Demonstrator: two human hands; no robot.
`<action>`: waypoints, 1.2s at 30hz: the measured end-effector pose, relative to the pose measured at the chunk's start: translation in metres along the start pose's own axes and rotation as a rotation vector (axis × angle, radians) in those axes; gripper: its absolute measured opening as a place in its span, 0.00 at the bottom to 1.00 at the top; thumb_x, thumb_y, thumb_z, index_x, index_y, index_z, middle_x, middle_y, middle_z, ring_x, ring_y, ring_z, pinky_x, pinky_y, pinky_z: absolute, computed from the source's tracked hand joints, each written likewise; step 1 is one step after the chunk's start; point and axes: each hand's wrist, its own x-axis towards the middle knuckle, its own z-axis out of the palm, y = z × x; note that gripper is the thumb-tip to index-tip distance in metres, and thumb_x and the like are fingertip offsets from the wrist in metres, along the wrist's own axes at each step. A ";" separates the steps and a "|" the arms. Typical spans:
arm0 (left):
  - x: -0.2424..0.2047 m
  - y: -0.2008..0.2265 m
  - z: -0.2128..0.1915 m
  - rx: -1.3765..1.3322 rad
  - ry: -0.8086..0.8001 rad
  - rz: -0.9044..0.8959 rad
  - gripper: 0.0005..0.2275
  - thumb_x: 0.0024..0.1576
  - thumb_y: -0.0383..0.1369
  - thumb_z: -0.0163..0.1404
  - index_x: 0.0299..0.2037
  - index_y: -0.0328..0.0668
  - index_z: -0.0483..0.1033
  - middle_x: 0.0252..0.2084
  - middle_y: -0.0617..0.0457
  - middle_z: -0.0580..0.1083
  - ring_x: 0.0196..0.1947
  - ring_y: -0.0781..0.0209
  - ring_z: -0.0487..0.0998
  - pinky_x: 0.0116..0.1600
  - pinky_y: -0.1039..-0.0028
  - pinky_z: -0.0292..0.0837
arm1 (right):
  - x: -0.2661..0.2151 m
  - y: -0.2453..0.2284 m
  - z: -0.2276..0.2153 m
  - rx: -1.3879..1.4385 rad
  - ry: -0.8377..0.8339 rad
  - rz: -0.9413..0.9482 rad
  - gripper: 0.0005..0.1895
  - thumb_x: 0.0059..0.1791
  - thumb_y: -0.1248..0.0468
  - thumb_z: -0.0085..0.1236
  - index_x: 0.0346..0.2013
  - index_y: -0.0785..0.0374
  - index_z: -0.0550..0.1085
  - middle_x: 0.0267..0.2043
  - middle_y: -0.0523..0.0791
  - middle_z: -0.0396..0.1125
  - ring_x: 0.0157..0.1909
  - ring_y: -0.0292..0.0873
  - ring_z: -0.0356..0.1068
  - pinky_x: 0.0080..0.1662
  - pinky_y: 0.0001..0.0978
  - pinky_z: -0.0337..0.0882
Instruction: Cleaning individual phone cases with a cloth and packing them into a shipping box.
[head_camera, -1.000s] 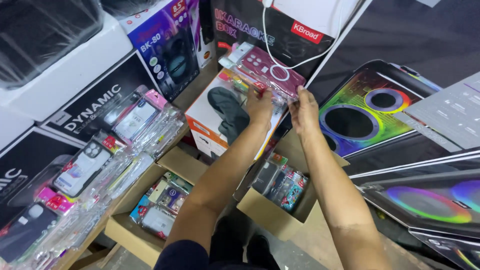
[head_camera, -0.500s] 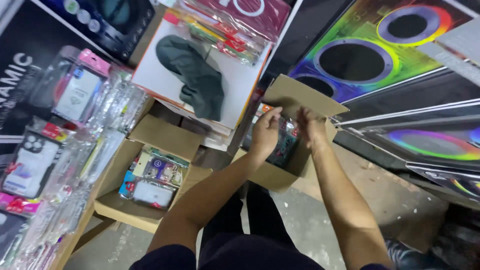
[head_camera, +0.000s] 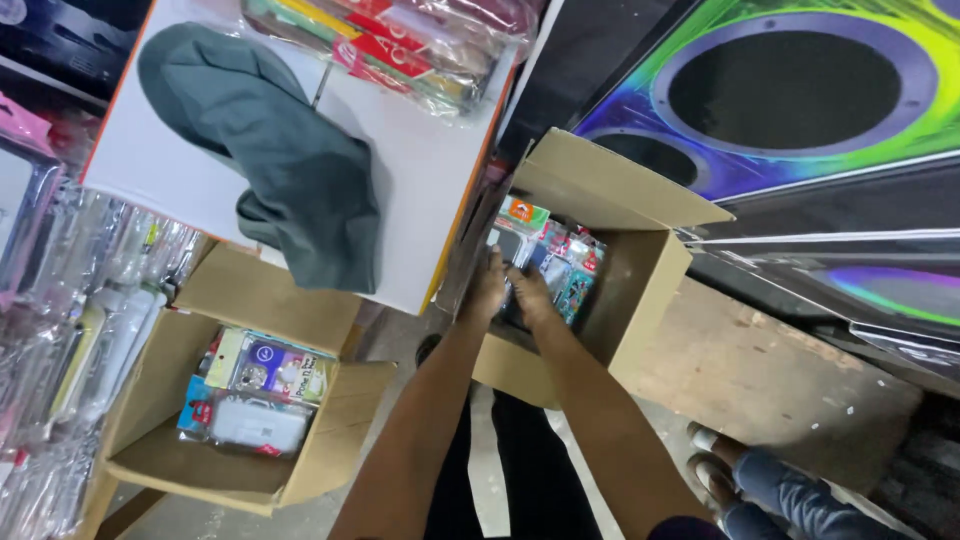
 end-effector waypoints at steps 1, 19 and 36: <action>-0.025 0.029 -0.020 -0.024 0.002 0.016 0.31 0.66 0.56 0.27 0.65 0.41 0.69 0.68 0.39 0.66 0.71 0.45 0.62 0.75 0.57 0.49 | 0.000 -0.002 0.008 -0.027 0.014 0.023 0.38 0.46 0.52 0.73 0.63 0.64 0.67 0.57 0.60 0.67 0.55 0.59 0.70 0.51 0.57 0.75; -0.134 0.059 -0.032 0.112 -0.142 0.141 0.35 0.64 0.55 0.34 0.73 0.34 0.52 0.71 0.30 0.58 0.73 0.37 0.55 0.75 0.54 0.50 | -0.165 -0.176 -0.059 0.002 -0.037 -0.019 0.45 0.47 0.49 0.67 0.67 0.77 0.62 0.55 0.63 0.65 0.56 0.61 0.68 0.51 0.60 0.71; -0.371 0.238 -0.162 -0.648 0.081 0.381 0.42 0.51 0.46 0.59 0.73 0.35 0.53 0.58 0.25 0.70 0.60 0.36 0.73 0.58 0.53 0.71 | -0.423 -0.376 -0.027 -0.246 -0.266 -0.377 0.38 0.50 0.56 0.58 0.68 0.75 0.59 0.63 0.69 0.57 0.68 0.69 0.56 0.62 0.68 0.58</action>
